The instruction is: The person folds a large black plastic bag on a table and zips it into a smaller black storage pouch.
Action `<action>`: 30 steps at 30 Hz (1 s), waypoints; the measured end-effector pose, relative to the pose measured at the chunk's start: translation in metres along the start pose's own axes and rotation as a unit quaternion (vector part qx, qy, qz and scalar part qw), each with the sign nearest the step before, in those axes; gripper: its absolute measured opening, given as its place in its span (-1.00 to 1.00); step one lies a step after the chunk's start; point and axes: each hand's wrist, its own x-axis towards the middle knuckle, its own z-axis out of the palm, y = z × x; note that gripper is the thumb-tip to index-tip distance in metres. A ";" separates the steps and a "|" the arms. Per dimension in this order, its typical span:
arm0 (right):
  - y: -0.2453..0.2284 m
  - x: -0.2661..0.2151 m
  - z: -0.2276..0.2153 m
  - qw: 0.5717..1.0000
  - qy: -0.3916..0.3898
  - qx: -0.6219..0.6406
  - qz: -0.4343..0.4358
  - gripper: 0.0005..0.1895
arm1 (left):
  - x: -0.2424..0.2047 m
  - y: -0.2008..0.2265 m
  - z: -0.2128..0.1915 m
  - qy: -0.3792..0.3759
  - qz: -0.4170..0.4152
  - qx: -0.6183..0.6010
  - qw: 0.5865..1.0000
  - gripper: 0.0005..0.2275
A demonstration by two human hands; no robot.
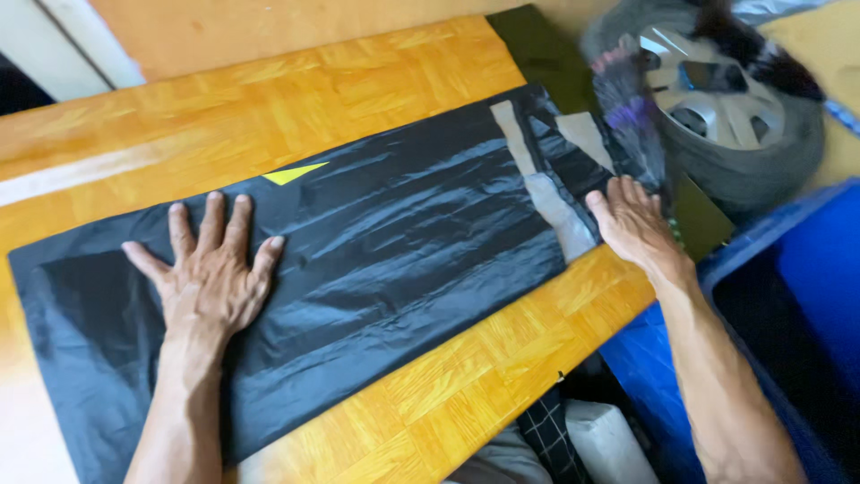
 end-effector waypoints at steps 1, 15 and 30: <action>-0.016 -0.007 -0.013 0.999 0.018 -0.010 0.030 -0.12 | 0.002 -0.001 0.000 -0.006 0.002 -0.006 1.000 -0.33; -0.350 -0.008 0.080 0.891 0.082 0.007 -0.447 -0.33 | -0.002 -0.003 -0.002 -0.016 -0.006 0.035 0.999 -0.38; -0.357 -0.018 0.074 0.911 0.022 -0.032 -0.410 -0.16 | -0.017 -0.021 -0.026 0.039 -0.188 0.018 0.981 -0.28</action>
